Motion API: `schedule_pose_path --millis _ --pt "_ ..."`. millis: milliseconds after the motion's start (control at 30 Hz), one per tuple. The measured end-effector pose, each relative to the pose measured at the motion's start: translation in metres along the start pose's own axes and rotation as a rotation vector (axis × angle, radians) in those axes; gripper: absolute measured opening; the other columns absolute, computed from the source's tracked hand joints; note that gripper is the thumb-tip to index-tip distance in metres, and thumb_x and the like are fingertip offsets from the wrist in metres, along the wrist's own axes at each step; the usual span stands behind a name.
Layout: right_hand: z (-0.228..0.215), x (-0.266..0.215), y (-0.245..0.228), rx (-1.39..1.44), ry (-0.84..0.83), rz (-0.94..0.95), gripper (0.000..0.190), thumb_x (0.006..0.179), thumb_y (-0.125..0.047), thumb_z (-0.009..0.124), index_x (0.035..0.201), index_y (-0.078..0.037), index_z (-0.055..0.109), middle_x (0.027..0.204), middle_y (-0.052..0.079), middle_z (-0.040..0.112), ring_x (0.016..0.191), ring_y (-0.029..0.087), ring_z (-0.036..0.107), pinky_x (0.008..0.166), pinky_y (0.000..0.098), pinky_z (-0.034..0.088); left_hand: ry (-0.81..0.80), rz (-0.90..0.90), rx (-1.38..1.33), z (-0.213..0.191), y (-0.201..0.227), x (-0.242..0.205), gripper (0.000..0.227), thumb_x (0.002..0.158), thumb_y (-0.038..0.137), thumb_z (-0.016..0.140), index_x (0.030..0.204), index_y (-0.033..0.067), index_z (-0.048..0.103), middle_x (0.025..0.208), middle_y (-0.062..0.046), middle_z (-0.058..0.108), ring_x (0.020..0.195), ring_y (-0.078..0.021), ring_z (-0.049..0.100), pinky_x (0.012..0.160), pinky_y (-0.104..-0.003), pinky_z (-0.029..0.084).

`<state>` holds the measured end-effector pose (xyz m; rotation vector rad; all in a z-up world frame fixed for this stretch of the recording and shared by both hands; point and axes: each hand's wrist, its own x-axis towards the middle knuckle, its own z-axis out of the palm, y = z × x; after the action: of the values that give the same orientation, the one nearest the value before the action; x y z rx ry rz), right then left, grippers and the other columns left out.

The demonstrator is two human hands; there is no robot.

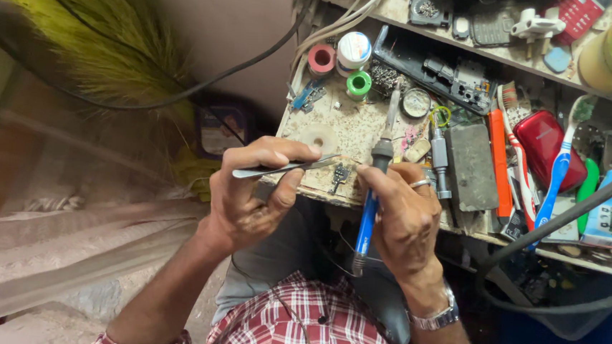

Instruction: The person sits on the floor and uses a soldering iron and tweezers to work on a small circuit board. They repeatedly apply heat and solder to specific points on the board while holding it steady.

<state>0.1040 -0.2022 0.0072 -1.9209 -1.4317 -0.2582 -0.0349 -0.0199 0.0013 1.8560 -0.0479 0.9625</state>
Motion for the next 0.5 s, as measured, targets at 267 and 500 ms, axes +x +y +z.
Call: schedule_pose_path --millis 267,500 --pt "-0.006 -0.015 -0.004 -0.01 0.12 0.016 0.035 0.094 0.004 0.073 0.124 -0.005 0.056 0.105 0.013 0.075 0.09 0.027 0.073 0.094 0.0405 0.052 -0.061 -0.113 -0.044 0.001 0.0 -0.003 0.034 0.106 -0.002 0.064 0.128 0.0065 0.04 0.124 -0.016 0.071 0.117 -0.0245 0.073 0.097 -0.034 0.061" --pt "-0.009 -0.033 -0.011 -0.105 0.261 0.073 0.044 0.092 0.008 0.078 0.12 -0.007 0.047 0.098 0.013 0.076 0.07 0.017 0.065 0.094 0.0387 0.047 -0.207 -0.236 -0.061 0.008 -0.006 0.016 0.028 0.107 0.002 0.063 0.126 0.0048 0.042 0.123 -0.012 0.07 0.112 -0.0212 0.074 0.093 -0.032 0.063"
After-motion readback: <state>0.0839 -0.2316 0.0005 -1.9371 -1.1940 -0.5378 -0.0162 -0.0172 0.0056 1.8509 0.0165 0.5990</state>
